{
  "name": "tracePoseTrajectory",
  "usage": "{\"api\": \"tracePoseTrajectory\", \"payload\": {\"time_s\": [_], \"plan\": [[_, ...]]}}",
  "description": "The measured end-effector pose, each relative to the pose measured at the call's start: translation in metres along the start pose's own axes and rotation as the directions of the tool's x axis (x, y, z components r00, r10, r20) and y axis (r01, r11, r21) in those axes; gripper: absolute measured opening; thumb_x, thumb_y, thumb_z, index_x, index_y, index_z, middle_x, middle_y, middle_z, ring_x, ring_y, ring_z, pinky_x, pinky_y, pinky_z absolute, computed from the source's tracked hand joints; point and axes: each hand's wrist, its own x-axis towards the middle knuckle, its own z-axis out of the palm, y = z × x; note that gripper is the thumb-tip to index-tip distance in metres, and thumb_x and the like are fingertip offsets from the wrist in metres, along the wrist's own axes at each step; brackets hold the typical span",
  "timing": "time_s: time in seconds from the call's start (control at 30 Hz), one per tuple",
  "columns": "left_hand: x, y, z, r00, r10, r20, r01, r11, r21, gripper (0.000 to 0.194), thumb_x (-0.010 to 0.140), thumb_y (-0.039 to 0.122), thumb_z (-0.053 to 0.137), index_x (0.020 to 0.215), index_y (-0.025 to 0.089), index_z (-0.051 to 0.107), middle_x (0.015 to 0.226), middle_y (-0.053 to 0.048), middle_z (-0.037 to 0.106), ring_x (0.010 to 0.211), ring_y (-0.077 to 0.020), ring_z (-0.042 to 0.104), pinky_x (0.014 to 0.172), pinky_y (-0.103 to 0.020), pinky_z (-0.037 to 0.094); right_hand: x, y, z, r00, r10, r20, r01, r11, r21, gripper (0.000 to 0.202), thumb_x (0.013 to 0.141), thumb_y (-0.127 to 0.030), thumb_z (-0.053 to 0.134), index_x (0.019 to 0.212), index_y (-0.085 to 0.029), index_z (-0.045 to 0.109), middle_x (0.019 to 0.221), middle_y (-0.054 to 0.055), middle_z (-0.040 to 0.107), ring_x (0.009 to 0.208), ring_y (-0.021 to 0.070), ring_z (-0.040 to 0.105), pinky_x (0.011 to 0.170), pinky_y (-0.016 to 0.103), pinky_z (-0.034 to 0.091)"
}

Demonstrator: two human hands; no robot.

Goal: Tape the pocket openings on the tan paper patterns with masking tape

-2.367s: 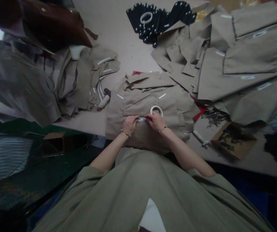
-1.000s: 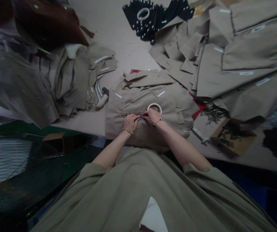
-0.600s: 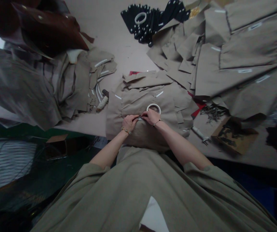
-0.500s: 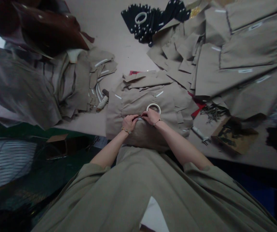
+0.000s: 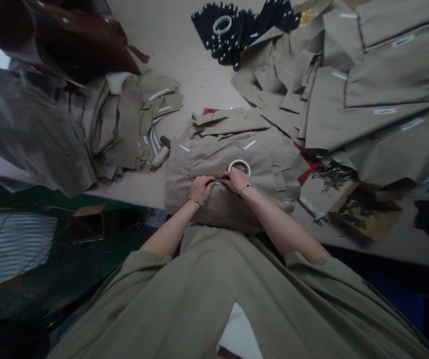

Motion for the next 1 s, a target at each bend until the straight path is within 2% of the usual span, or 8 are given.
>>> {"api": "tracePoseTrajectory", "payload": {"time_s": [0.2,0.5,1.0], "plan": [[0.0026,0.0026,0.0000,1.000,-0.019,0.012,0.019,0.999,0.032,0.023,0.095,0.027,0.062,0.110,0.021,0.078,0.110,-0.007,0.077,0.101,-0.0237,0.065,0.093,-0.035,0.049,0.0024,-0.0001,0.0015,1.000,0.011,0.001,-0.011,1.000,-0.002,0.024,0.094,-0.043,0.067,0.109,-0.032,0.081,0.112,0.006,0.068,0.103,0.0208,0.063,0.084,0.026,0.047],[-0.0002,-0.0049,0.0034,1.000,-0.002,-0.026,0.001,0.999,-0.054,0.021,0.095,0.028,0.064,0.109,0.022,0.079,0.109,-0.005,0.078,0.100,-0.0210,0.066,0.094,-0.033,0.050,0.0018,0.0031,-0.0002,0.999,-0.046,0.024,0.047,0.999,-0.006,0.024,0.097,-0.039,0.062,0.110,-0.033,0.081,0.110,0.006,0.067,0.104,0.0210,0.063,0.083,0.026,0.046],[0.0023,-0.0027,0.0029,1.000,-0.003,0.011,0.002,1.000,0.025,0.023,0.096,0.031,0.061,0.109,0.024,0.079,0.106,-0.006,0.077,0.099,-0.0221,0.065,0.093,-0.034,0.049,0.0028,-0.0012,0.0002,1.000,0.017,0.013,-0.017,1.000,0.004,0.023,0.095,-0.040,0.064,0.109,-0.032,0.081,0.111,0.005,0.069,0.103,0.0195,0.064,0.082,0.025,0.046]]}}
